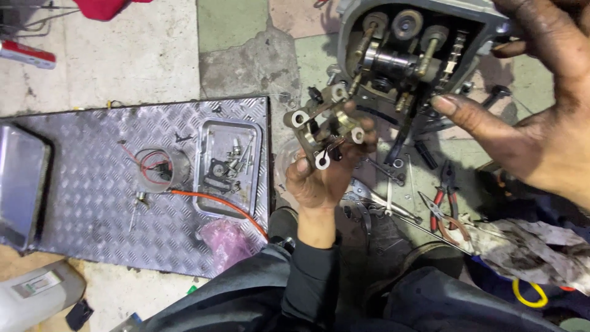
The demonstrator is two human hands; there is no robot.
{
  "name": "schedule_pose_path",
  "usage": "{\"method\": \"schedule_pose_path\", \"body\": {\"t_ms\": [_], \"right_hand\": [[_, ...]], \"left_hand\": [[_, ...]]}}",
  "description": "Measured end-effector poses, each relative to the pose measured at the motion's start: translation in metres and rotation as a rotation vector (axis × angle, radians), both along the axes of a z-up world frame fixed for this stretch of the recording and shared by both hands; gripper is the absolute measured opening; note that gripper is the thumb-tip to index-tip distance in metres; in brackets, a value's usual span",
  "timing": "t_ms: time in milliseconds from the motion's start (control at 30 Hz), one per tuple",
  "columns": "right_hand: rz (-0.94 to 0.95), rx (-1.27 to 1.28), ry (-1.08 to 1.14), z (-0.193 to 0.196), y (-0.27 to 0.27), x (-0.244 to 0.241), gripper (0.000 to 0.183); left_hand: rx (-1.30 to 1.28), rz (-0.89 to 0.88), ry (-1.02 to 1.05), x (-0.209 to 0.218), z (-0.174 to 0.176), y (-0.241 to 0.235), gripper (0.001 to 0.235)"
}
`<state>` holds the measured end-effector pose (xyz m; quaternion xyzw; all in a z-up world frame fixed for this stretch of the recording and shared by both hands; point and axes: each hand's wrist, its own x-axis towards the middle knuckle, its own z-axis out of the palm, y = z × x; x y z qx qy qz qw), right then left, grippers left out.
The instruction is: Disassembling and inspecting the rocker arm assembly and timing chain of a motorcycle engine.
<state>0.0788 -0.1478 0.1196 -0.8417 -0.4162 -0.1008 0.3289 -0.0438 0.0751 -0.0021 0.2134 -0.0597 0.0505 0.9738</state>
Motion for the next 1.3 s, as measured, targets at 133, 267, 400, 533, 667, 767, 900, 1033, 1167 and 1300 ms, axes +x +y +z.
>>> {"method": "schedule_pose_path", "body": {"t_ms": [133, 267, 400, 533, 667, 767, 900, 1033, 1167, 1300], "right_hand": [[-0.104, 0.075, 0.450, -0.046, 0.009, 0.006, 0.079], [-0.367, -0.184, 1.392, -0.043, 0.030, 0.011, 0.078], [-0.250, 0.018, 1.198, -0.038, 0.028, 0.006, 0.070], [-0.077, 0.086, 0.620, -0.033, 0.005, 0.004, 0.071], [-0.029, 0.070, 0.187, -0.036, -0.002, 0.007, 0.076], [-0.040, 0.060, 0.160, -0.022, -0.002, -0.001, 0.076], [-0.032, 0.037, 0.161, -0.026, -0.001, 0.001, 0.079], [-0.232, 0.065, 0.397, -0.068, -0.003, 0.007, 0.078], [0.058, 0.113, 0.132, -0.002, 0.006, -0.002, 0.080], [0.076, 0.104, -0.012, -0.002, 0.005, 0.000, 0.084]], "left_hand": [[-0.225, -0.007, -0.029, -0.003, -0.018, -0.006, 0.085], [-0.244, -0.027, -0.018, -0.005, -0.027, -0.011, 0.074], [-0.241, -0.029, -0.043, -0.002, -0.021, -0.011, 0.070], [-0.216, -0.156, -0.057, 0.000, -0.012, -0.009, 0.093], [-0.208, -0.143, -0.083, 0.001, -0.013, -0.010, 0.090], [-0.232, -0.082, -0.050, -0.001, -0.024, -0.012, 0.087], [-0.173, -0.073, -0.090, -0.003, -0.031, -0.011, 0.074], [-0.197, -0.070, -0.060, -0.003, -0.023, -0.012, 0.091], [0.006, 0.073, -0.105, -0.006, -0.017, -0.003, 0.093], [0.405, 0.374, -0.266, 0.001, 0.015, 0.007, 0.042]]}}
